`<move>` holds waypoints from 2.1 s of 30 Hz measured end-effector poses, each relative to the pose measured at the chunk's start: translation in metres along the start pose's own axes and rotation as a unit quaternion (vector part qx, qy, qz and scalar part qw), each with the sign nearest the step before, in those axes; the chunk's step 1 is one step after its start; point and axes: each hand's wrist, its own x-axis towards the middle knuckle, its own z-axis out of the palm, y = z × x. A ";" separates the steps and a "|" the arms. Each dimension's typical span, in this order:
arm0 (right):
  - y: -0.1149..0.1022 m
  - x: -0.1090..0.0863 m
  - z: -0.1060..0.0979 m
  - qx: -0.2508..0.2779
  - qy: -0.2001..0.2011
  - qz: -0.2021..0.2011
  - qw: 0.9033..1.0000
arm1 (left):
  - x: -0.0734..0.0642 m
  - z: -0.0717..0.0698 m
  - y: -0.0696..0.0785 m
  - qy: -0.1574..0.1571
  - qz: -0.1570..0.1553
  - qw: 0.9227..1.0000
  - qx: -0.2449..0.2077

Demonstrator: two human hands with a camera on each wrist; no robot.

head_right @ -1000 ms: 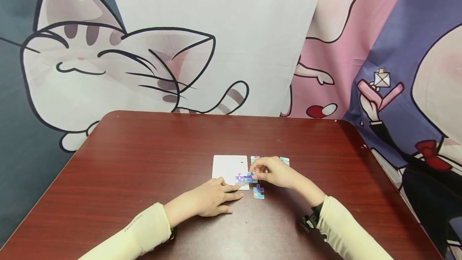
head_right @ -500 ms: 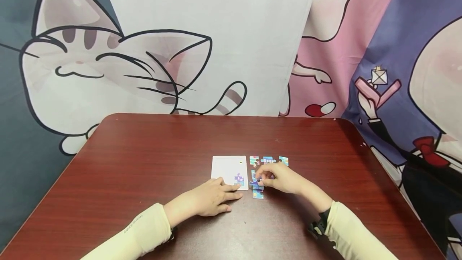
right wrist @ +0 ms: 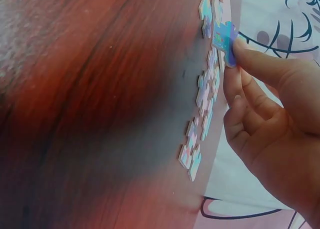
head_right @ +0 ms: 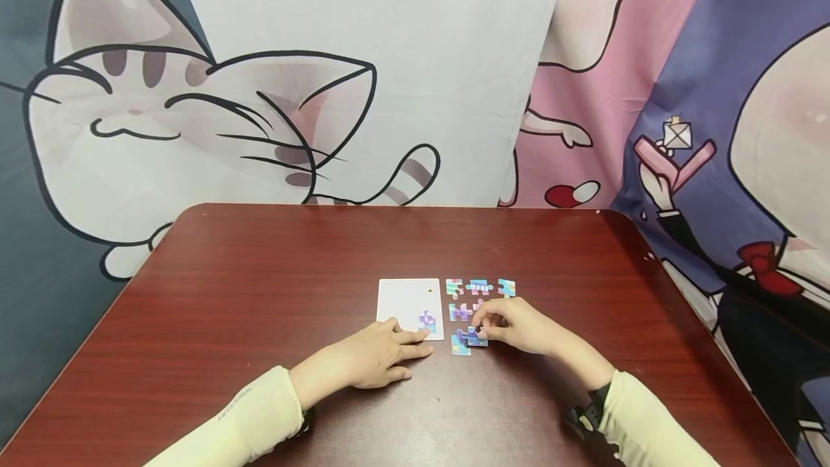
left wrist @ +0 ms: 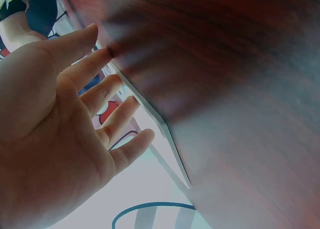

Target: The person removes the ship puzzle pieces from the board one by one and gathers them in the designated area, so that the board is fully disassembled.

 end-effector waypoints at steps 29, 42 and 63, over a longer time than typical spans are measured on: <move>0.006 -0.017 0.001 -0.037 0.020 -0.030 0.999 | 0.000 -0.002 -0.003 -0.005 0.003 1.000 -0.003; 0.012 -0.017 0.005 -0.044 0.031 -0.039 0.998 | 0.000 0.001 -0.003 -0.003 0.009 1.000 0.016; 0.017 -0.018 0.009 -0.039 0.044 -0.053 0.997 | -0.001 -0.001 -0.004 -0.026 -0.001 1.000 0.008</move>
